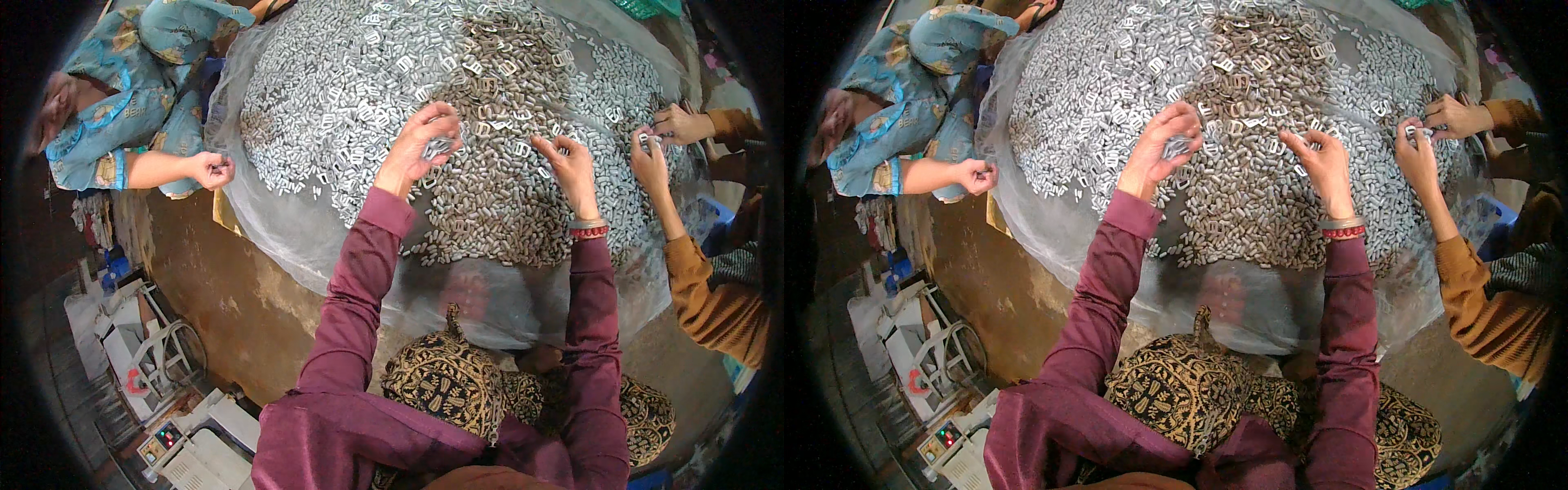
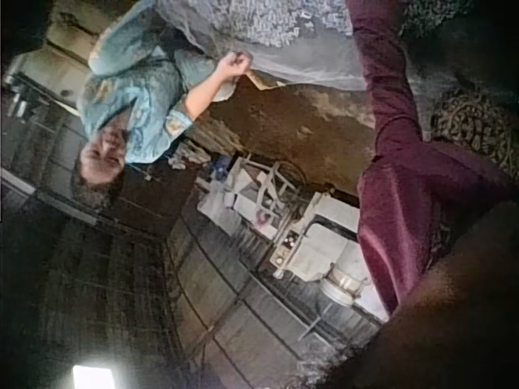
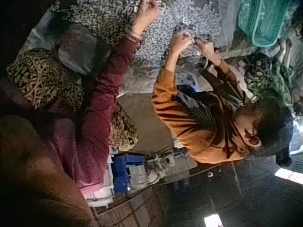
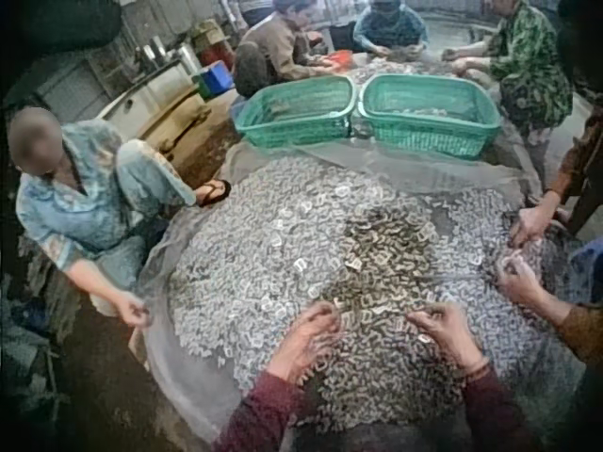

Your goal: The person sorts small metallic items from a large pile on a plastic sheet, picking them up by hand and placing them into a green basket. Other people are also sorting items at the same table.

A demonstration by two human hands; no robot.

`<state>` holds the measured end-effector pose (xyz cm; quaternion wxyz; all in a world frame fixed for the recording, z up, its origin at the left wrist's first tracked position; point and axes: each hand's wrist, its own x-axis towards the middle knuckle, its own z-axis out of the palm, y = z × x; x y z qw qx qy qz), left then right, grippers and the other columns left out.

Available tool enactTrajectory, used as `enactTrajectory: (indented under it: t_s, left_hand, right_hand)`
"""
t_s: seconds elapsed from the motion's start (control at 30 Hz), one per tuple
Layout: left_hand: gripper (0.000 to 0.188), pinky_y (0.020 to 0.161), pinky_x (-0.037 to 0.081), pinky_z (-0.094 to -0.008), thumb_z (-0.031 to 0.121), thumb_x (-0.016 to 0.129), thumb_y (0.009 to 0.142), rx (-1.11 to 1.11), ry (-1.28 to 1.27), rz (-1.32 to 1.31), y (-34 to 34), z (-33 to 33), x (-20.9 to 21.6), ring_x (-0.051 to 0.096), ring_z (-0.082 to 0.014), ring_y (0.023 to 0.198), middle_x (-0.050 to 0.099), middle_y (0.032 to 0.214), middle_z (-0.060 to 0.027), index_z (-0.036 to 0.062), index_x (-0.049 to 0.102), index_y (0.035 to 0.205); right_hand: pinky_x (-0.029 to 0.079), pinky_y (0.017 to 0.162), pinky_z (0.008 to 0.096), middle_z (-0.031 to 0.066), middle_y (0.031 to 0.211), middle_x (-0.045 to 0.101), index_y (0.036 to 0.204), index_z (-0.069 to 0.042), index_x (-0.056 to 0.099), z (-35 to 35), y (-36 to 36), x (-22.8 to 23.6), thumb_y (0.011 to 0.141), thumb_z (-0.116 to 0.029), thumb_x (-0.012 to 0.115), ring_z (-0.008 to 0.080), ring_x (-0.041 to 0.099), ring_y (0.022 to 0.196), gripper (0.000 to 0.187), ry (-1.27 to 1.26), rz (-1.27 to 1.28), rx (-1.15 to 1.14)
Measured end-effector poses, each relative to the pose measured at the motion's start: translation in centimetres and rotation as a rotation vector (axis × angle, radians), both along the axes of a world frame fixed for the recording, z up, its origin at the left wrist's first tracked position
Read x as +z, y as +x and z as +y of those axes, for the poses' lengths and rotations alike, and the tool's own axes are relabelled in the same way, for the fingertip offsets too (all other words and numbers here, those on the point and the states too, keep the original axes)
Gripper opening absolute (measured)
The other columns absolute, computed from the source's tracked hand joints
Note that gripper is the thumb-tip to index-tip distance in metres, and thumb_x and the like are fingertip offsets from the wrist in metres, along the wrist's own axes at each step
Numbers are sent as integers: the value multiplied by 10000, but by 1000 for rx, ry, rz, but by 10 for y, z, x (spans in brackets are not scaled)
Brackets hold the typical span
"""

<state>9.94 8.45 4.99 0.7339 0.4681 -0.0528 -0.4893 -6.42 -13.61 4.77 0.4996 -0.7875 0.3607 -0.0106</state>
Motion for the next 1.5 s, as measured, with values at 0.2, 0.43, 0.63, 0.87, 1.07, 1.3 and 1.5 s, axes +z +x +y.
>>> enactTrajectory:
  t_s: [0.2, 0.43, 0.63, 0.87, 1.07, 1.3, 1.5]
  left_hand:
    - [420, 732, 499, -418, 341, 754, 689, -205, 895, -1453, 1, -21, -42, 643, -355, 793, 662, 791, -190, 22, 681, 952]
    - [246, 693, 493, -400, 211, 720, 703, -311, 863, -1294, 11, -21, -27, 641, -308, 742, 655, 765, -149, 75, 692, 905]
    - [151, 455, 391, -207, 183, 695, 806, -150, 529, -528, 22, -7, 7, 506, -46, 635, 572, 721, 26, 64, 666, 894]
    - [172, 450, 424, -243, 157, 660, 819, -172, 737, -723, 19, -11, -22, 558, -47, 690, 563, 737, -6, 61, 637, 959]
    - [338, 760, 477, -437, 218, 691, 775, -76, 862, -1513, 14, -28, -37, 598, -353, 856, 598, 888, -152, 76, 599, 1067]
    - [130, 680, 471, -422, 169, 618, 840, -42, 669, -1469, -1, -30, 12, 591, -340, 804, 574, 838, -131, 52, 627, 896]
    - [87, 590, 475, -413, 149, 595, 858, -309, 430, -1491, -32, -31, 44, 592, -330, 733, 541, 828, -108, 71, 584, 894]
  right_hand:
    - [377, 451, 311, 43, 699, 574, 721, -27, 647, -1, -12, 8, 822, -390, 667, 101, 532, 563, 378, 21, 48, -34]
    - [486, 822, 424, 199, 1186, 535, 1291, -42, 458, 15, -29, 9, 863, -215, 465, 382, 493, 1108, 462, 1755, -938, -315]
    - [272, 1086, 549, 223, 1339, 442, 1386, -32, 347, 36, -12, 8, 912, -230, 457, 410, 349, 1294, 525, 1929, -1028, -348]
    - [530, 626, 278, 182, 1226, 511, 1296, -53, 468, 37, -7, -6, 941, -271, 495, 307, 529, 1084, 418, 1990, -698, -289]
    - [317, 382, 171, 94, 933, 461, 1032, -47, 537, 28, -10, 10, 911, -205, 561, 159, 410, 723, 200, 1931, -673, -479]
    - [334, 392, 179, 100, 986, 529, 1187, -16, 522, 24, -11, 6, 908, -187, 556, 156, 467, 748, 329, 1760, -631, -411]
    - [312, 422, 156, 1, 1007, 599, 1168, -66, 587, 43, -2, 13, 884, -245, 609, 68, 531, 741, 336, 1225, -237, -248]
